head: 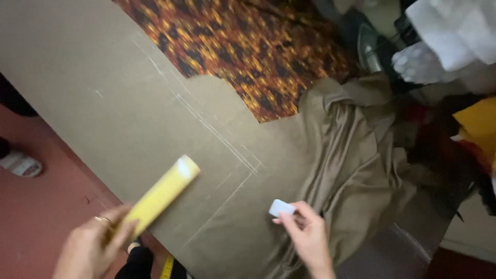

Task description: Using a ruler and tailor's chalk to mark measurements and pattern lines on fabric.

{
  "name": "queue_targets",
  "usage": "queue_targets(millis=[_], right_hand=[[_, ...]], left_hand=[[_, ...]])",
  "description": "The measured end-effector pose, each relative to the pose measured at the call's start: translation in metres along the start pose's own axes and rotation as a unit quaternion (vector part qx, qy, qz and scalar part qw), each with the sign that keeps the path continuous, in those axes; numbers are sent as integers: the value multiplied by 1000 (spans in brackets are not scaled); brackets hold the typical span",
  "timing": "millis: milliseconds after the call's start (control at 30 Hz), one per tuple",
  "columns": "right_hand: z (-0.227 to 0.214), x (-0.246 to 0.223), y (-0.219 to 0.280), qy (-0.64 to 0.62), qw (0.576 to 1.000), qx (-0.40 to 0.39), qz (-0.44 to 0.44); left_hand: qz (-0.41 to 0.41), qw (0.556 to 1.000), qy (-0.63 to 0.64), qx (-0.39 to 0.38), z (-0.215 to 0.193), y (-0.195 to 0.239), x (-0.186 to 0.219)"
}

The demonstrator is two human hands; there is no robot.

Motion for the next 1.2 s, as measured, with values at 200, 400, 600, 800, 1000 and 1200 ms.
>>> queue_targets(millis=[200,400,600,800,1000,1200], right_hand=[[87,-77,16,122,975,-54,-176],[176,-96,35,183,931,-144,-282],[257,-121,38,276,939,-174,-106],[322,-145,24,262,947,-150,-108],[357,-156,28,249,959,-118,-59],[375,-157,27,267,956,-115,-36]], left_hand=[[55,969,-162,-178,6,14,4],[89,930,-166,-317,-27,12,22],[94,937,-218,-254,-70,-31,-25],[150,841,-266,-447,-102,-145,-105],[172,939,-79,-286,-122,-189,-183],[63,967,-119,-215,-158,-173,-161]])
Point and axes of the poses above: each hand's wrist, its own y-axis away from the middle knuckle, its own z-axis out of the palm, x = y × z, the point moved 2 cm from there along -y, towards the middle knuckle, and after that the axes turned 11 degrees about -z, right-handed, at the moved point
